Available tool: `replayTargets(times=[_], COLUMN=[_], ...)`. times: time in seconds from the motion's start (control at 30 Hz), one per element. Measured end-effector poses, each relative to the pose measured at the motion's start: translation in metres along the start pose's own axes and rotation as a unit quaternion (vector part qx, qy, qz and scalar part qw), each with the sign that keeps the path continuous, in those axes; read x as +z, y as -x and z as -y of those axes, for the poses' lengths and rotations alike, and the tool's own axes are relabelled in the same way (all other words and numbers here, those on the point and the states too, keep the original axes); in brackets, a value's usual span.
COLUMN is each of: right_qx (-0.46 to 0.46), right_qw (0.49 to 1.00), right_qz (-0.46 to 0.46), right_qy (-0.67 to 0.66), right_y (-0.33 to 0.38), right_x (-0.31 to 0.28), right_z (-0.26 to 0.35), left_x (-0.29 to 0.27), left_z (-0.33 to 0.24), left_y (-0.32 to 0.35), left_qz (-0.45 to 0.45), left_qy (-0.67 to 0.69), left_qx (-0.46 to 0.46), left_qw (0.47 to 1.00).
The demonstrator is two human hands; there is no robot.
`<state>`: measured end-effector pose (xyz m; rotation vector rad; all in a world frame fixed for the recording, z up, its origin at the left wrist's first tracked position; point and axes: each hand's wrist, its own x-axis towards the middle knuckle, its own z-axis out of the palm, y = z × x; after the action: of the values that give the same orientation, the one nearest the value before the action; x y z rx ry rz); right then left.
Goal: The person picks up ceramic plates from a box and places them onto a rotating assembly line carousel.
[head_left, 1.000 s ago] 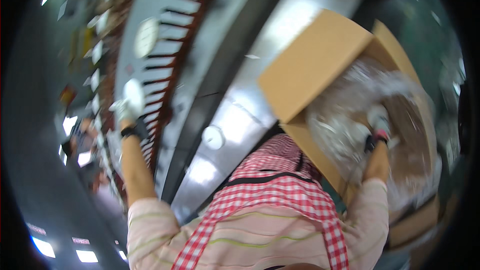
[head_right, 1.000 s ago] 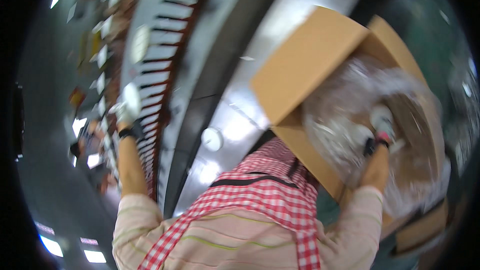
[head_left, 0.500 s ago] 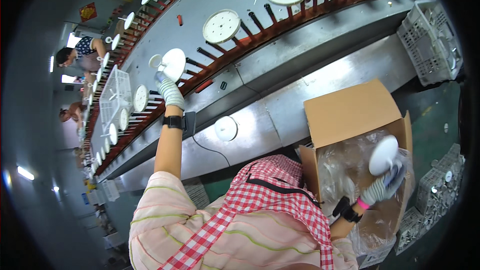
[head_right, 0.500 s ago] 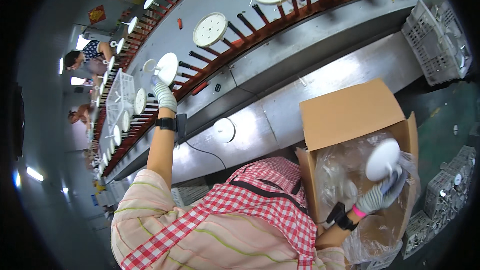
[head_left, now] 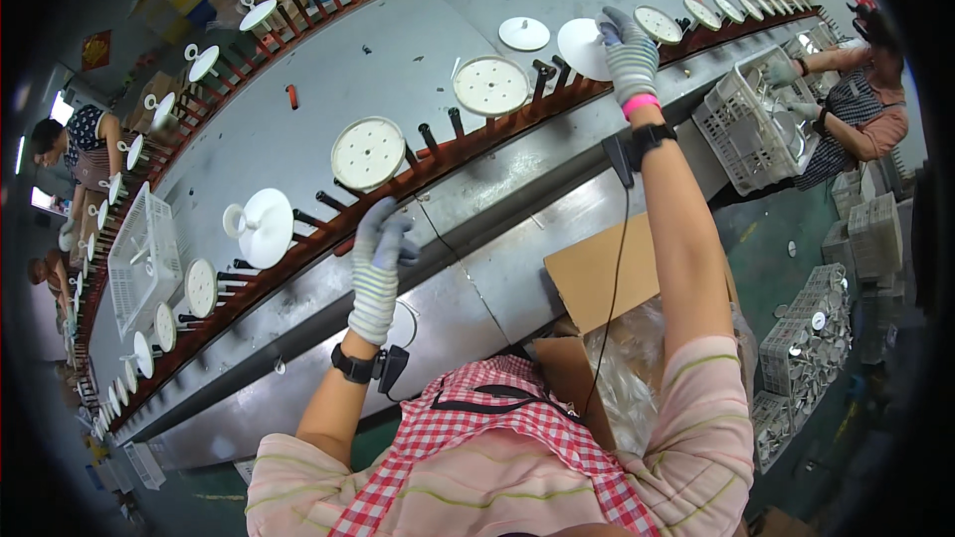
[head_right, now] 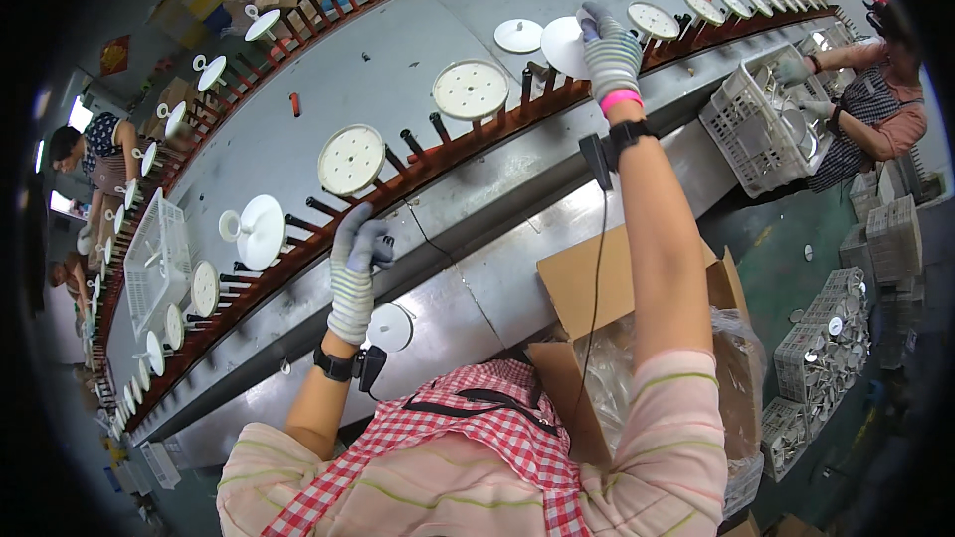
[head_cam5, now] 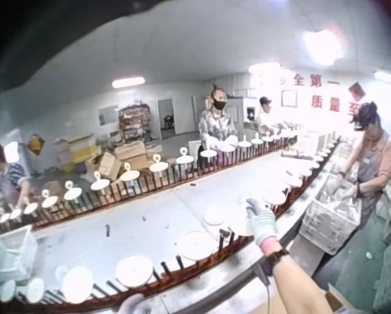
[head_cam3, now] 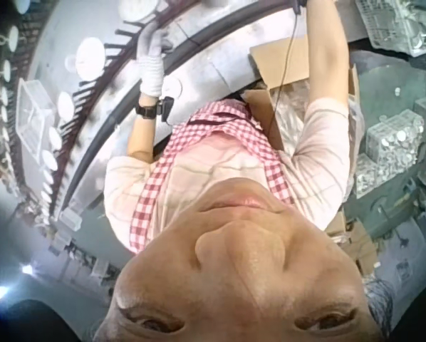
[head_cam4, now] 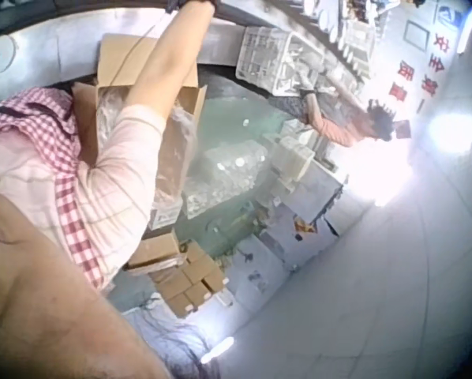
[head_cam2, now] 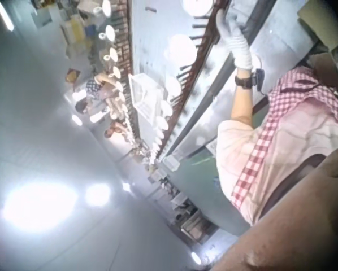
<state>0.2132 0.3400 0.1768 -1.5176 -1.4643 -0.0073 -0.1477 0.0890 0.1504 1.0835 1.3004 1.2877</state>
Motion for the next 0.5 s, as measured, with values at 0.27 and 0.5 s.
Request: replayTargets(times=[0.27,0.5], right_qx=[0.014,-0.046], right_qw=[0.999,0.985], right_qz=[0.029,0.165], right_qy=[0.007,0.032], right_y=[0.003,0.032], right_x=[0.050,0.060], right_z=[-0.007,0.014], left_x=[0.128,0.202], left_z=[-0.046,-0.038], left_y=[-0.113,-0.266], left_qz=[0.146,0.095], left_qy=[-0.130,-0.347], left_qx=[0.211,0.128], left_qw=[0.958,0.924])
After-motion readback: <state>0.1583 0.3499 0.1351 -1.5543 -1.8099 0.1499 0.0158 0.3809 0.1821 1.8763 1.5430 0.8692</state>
